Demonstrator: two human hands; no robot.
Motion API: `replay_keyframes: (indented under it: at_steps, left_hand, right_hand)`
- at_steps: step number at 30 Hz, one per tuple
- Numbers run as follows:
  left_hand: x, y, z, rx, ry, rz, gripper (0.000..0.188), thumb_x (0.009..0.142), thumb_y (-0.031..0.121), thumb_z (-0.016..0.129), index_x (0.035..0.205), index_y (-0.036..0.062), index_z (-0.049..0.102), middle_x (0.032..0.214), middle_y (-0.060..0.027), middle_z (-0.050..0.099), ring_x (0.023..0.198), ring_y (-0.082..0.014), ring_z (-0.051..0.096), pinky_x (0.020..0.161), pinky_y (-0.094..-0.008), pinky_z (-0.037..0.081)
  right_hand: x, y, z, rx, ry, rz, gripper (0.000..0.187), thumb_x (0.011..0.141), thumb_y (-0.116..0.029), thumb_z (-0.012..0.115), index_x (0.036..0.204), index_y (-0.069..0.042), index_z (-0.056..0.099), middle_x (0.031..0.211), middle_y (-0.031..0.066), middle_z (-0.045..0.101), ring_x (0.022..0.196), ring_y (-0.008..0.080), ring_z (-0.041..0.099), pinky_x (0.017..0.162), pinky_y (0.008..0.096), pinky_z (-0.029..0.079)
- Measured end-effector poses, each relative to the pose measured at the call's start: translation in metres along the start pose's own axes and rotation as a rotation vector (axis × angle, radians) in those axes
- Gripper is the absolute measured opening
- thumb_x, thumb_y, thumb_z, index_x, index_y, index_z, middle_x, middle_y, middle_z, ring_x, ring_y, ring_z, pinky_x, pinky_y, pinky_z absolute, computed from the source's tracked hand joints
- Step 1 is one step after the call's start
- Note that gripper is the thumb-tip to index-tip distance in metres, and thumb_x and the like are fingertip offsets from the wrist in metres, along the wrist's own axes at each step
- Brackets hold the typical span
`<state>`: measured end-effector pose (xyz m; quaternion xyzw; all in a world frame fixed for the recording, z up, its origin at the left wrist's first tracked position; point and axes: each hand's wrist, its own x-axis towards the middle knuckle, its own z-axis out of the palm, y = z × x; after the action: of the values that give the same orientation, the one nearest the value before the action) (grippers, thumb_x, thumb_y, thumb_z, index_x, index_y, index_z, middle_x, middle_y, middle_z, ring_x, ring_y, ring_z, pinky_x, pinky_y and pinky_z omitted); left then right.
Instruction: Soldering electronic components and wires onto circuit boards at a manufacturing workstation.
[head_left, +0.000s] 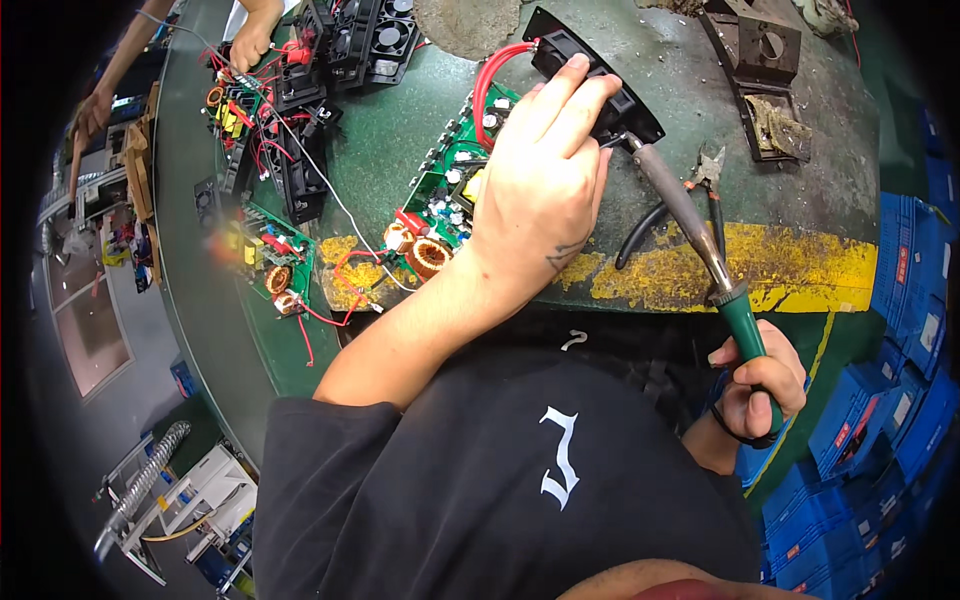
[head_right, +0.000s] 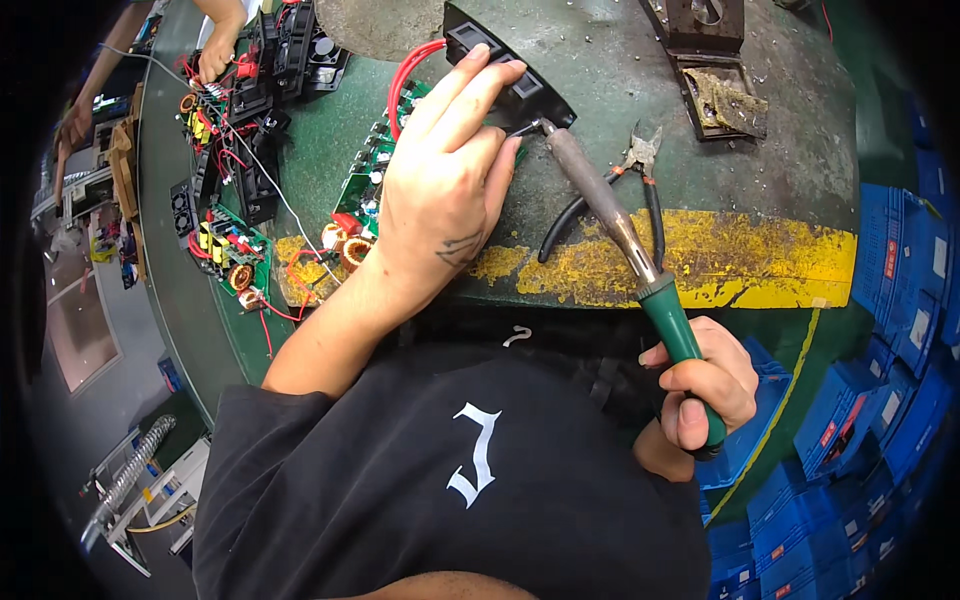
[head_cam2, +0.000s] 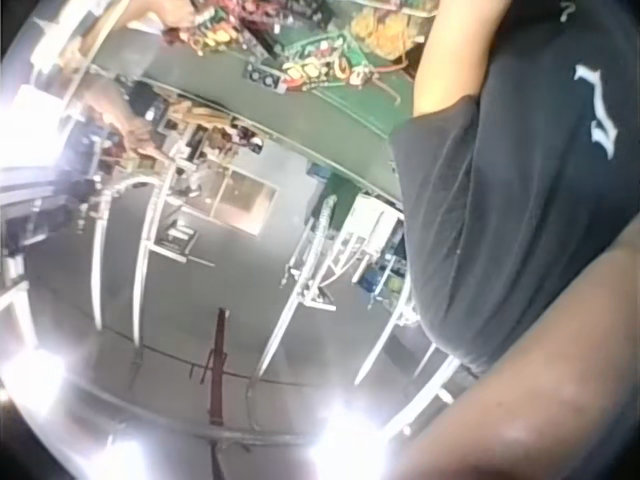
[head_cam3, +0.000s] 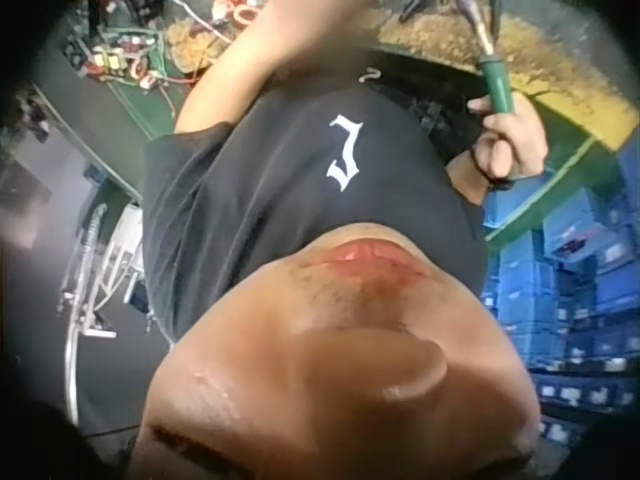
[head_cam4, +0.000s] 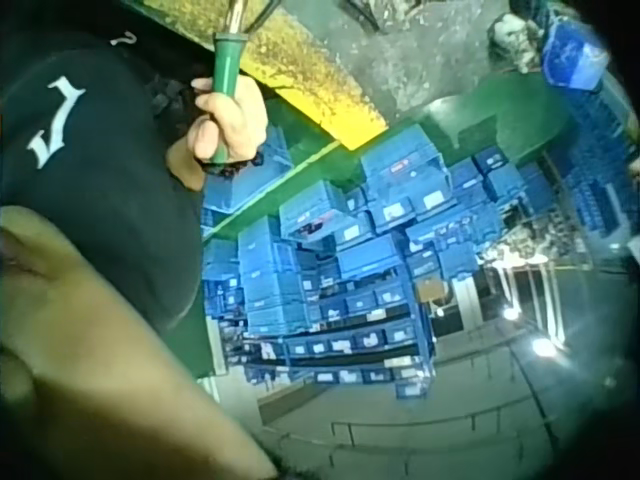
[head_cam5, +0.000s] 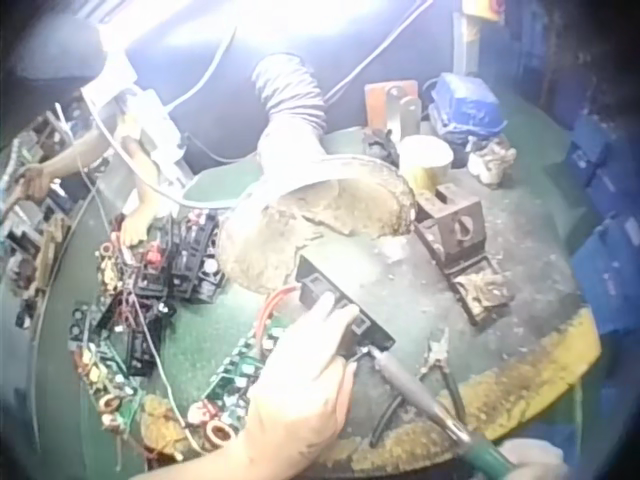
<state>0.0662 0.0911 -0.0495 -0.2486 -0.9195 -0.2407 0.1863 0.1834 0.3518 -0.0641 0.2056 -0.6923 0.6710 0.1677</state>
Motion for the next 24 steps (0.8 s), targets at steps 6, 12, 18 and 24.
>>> replay_keyframes:
  at_steps: [6,12,18,24]
  left_hand:
    - [-0.001,0.006,0.001,0.097,0.025,-0.02,0.01,0.081,0.0,0.073,0.084,-0.0067,0.066,0.137,-0.0136,0.063,0.133,-0.035,0.056,0.111,-0.0463,0.046]
    - [-0.003,0.013,0.003,0.178,0.026,-0.072,0.009,0.081,0.004,0.072,0.079,-0.0032,0.068,0.135,-0.0093,0.063,0.127,-0.0318,0.058,0.109,-0.0504,0.045]
    - [-0.005,0.014,0.007,0.264,0.075,-0.088,0.011,0.08,0.01,0.074,0.075,0.0015,0.068,0.133,-0.0024,0.066,0.116,-0.0245,0.06,0.105,-0.0462,0.037]
    - [-0.007,0.018,0.01,0.263,0.118,-0.145,0.009,0.079,0.011,0.074,0.086,0.0059,0.072,0.128,0.0038,0.067,0.109,-0.0193,0.061,0.1,-0.0447,0.033]
  right_hand:
    - [0.005,-0.001,-0.003,-0.022,-0.017,-0.003,0.031,0.091,-0.028,0.054,0.08,0.001,0.058,0.063,0.0201,0.061,0.053,0.0252,0.058,0.051,0.0332,0.042]
    - [0.007,-0.002,-0.004,-0.056,-0.032,-0.053,0.031,0.09,-0.029,0.055,0.081,0.0,0.059,0.064,0.0199,0.062,0.054,0.0273,0.06,0.056,0.0362,0.044]
    - [0.01,0.002,-0.01,-0.027,-0.074,-0.015,0.031,0.09,-0.028,0.055,0.08,0.001,0.058,0.064,0.0197,0.061,0.055,0.027,0.059,0.054,0.034,0.043]
    - [0.003,0.004,-0.007,0.056,0.057,0.064,0.034,0.09,-0.028,0.057,0.075,0.002,0.054,0.06,0.0163,0.055,0.051,0.0236,0.055,0.049,0.0328,0.04]
